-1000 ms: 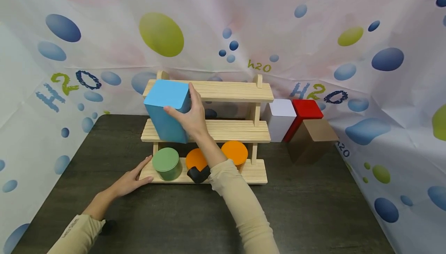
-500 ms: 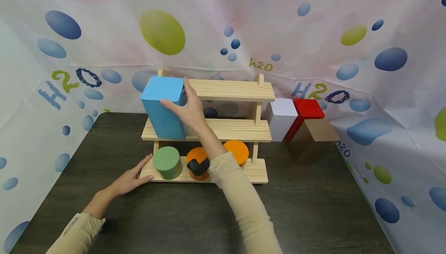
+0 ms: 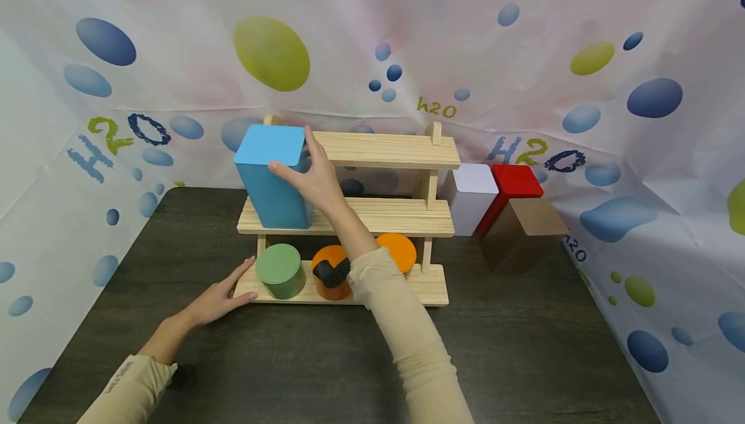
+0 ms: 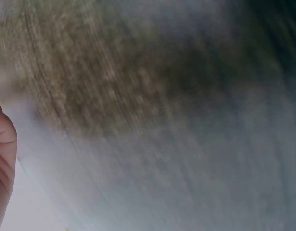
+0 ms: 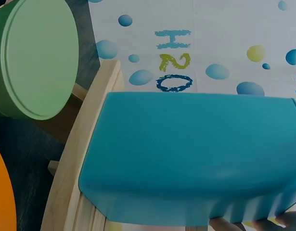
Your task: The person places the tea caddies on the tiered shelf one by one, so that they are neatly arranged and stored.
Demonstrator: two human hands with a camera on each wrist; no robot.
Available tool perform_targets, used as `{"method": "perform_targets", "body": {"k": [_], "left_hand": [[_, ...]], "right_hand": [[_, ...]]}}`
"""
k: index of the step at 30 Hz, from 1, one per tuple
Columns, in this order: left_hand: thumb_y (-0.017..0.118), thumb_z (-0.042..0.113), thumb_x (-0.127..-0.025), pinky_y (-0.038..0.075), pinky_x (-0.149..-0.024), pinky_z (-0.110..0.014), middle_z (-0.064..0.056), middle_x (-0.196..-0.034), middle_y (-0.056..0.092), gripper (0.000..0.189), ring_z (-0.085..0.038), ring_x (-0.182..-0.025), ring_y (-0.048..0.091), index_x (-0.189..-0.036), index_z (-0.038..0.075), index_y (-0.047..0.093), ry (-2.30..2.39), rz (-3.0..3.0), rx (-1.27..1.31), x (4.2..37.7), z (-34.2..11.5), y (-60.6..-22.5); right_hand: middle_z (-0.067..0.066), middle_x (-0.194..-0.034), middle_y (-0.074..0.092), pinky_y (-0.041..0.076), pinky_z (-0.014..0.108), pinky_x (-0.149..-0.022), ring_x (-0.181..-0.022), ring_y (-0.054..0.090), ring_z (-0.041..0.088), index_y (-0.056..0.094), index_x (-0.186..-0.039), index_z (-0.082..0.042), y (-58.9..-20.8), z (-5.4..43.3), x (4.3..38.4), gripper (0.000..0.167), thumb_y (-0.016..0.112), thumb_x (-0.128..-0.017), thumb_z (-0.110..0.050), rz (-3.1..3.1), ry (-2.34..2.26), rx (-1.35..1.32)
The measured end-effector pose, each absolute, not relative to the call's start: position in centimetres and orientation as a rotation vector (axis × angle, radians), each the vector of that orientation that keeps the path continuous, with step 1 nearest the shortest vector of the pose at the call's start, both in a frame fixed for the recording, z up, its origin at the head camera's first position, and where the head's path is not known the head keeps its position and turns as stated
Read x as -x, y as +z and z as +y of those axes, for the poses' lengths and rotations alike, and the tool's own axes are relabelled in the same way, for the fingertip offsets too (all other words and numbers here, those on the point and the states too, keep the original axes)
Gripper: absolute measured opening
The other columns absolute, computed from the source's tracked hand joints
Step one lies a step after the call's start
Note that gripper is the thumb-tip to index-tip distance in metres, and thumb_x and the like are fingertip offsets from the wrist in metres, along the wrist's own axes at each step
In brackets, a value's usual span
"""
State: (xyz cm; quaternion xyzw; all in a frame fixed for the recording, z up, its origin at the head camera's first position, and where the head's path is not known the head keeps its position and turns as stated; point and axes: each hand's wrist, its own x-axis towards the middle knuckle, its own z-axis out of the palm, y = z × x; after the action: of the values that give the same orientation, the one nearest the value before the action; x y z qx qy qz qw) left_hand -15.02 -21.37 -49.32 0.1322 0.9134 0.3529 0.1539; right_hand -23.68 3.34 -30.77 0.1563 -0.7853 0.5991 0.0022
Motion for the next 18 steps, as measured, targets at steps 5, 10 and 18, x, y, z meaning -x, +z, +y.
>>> {"method": "perform_targets", "body": {"k": [5, 10, 18], "left_hand": [[0.055, 0.041, -0.089, 0.042, -0.082, -0.055, -0.022, -0.149, 0.016, 0.078, -0.045, -0.106, 0.053, -0.148, 0.014, 0.012, 1.024, 2.622, -0.395, 15.05, -21.49, -49.4], [0.055, 0.039, -0.09, 0.042, -0.081, -0.054, -0.022, -0.149, 0.016, 0.077, -0.044, -0.104, 0.055, -0.148, 0.013, 0.012, 1.045, 2.62, -0.424, 15.04, -21.58, -49.49], [0.055, 0.04, -0.09, 0.042, -0.081, -0.054, -0.022, -0.149, 0.015, 0.077, -0.044, -0.103, 0.055, -0.148, 0.015, 0.012, 1.043, 2.619, -0.429, 15.0, -21.6, -49.53]], "right_hand": [[0.001, -0.153, 0.013, 0.028, 0.049, -0.103, -0.136, 0.023, 0.023, 0.008, -0.148, -0.024, -30.73, 3.62, 23.88, 0.083, 0.062, -0.085, -0.027, -2.455, 1.928, -0.533], [-0.001, -0.153, 0.011, 0.027, 0.048, -0.104, -0.137, 0.021, 0.023, 0.007, -0.148, -0.027, -30.73, 3.71, 23.9, 0.084, 0.063, -0.086, -0.027, -2.466, 1.925, -0.54], [0.0, -0.153, 0.012, 0.027, 0.049, -0.103, -0.137, 0.022, 0.023, 0.008, -0.148, -0.026, -30.75, 3.71, 23.82, 0.084, 0.063, -0.085, -0.027, -2.466, 1.923, -0.535]]}}
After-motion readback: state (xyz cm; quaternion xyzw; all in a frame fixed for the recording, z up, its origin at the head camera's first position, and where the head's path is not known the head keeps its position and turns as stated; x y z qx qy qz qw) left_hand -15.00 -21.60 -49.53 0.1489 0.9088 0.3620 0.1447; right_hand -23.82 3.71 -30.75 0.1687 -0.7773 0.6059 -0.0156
